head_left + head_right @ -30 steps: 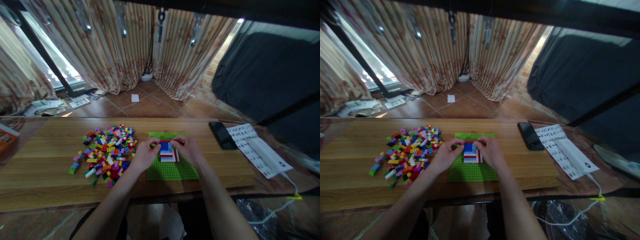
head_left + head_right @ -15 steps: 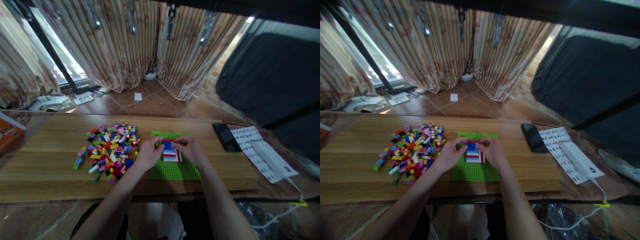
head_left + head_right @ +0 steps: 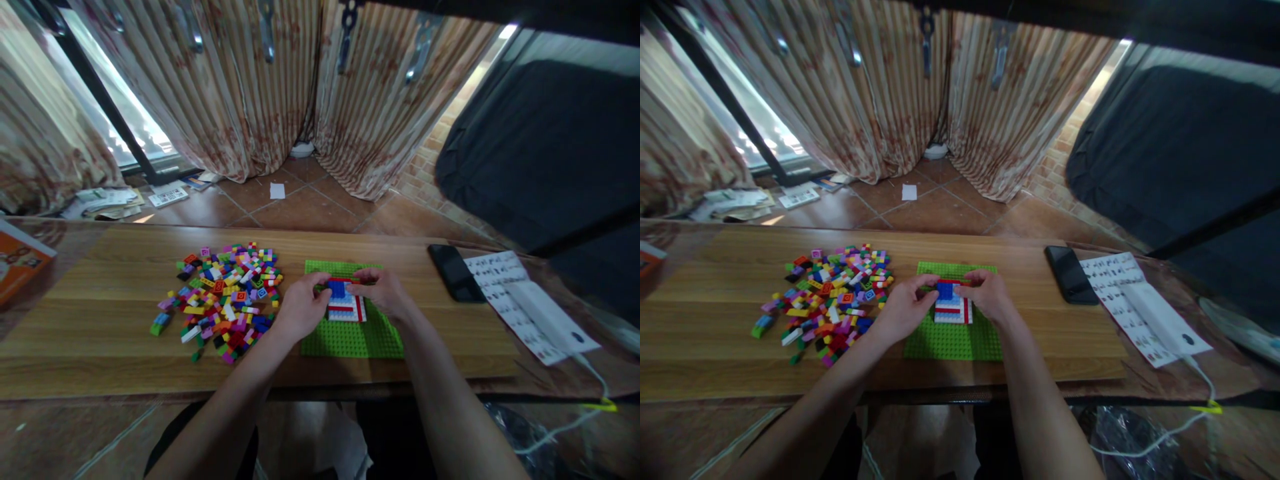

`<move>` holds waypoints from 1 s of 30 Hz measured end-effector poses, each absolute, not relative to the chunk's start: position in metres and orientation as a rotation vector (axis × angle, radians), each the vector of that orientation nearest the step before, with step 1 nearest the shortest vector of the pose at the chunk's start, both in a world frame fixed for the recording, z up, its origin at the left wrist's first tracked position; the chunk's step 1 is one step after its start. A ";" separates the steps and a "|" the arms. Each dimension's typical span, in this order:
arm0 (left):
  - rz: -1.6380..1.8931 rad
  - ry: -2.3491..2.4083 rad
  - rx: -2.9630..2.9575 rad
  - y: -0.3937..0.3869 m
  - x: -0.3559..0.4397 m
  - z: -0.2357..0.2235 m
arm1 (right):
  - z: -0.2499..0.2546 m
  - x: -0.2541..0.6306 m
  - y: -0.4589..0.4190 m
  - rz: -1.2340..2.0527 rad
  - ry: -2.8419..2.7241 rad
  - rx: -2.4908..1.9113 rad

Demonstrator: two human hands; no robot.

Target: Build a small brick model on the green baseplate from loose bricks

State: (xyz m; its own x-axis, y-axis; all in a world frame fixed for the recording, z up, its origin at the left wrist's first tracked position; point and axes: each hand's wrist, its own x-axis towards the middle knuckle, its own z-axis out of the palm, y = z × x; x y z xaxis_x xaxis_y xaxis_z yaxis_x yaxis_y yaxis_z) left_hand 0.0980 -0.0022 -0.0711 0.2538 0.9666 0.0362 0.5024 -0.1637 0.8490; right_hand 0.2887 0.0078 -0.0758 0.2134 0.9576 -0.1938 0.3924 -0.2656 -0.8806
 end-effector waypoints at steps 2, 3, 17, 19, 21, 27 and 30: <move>0.801 1.345 1.784 -0.002 0.098 -0.073 | -0.075 0.289 0.009 1.012 -1.267 -1.800; 0.807 1.342 1.784 -0.002 0.098 -0.074 | -0.075 0.289 0.010 1.011 -1.270 -1.806; 0.799 1.343 1.721 0.000 0.093 -0.071 | -0.062 0.295 0.002 1.105 -1.085 -1.664; 0.803 1.354 1.725 0.001 0.092 -0.071 | -0.059 0.300 0.003 1.040 -0.995 -1.653; 0.815 1.344 1.729 0.001 0.091 -0.071 | -0.058 0.302 0.005 0.941 -0.932 -1.657; 0.976 1.286 1.662 0.001 0.083 -0.065 | -0.056 0.289 0.008 0.844 -0.824 -1.546; 1.063 1.272 1.622 0.003 0.073 -0.062 | -0.054 0.279 0.007 0.811 -0.866 -1.486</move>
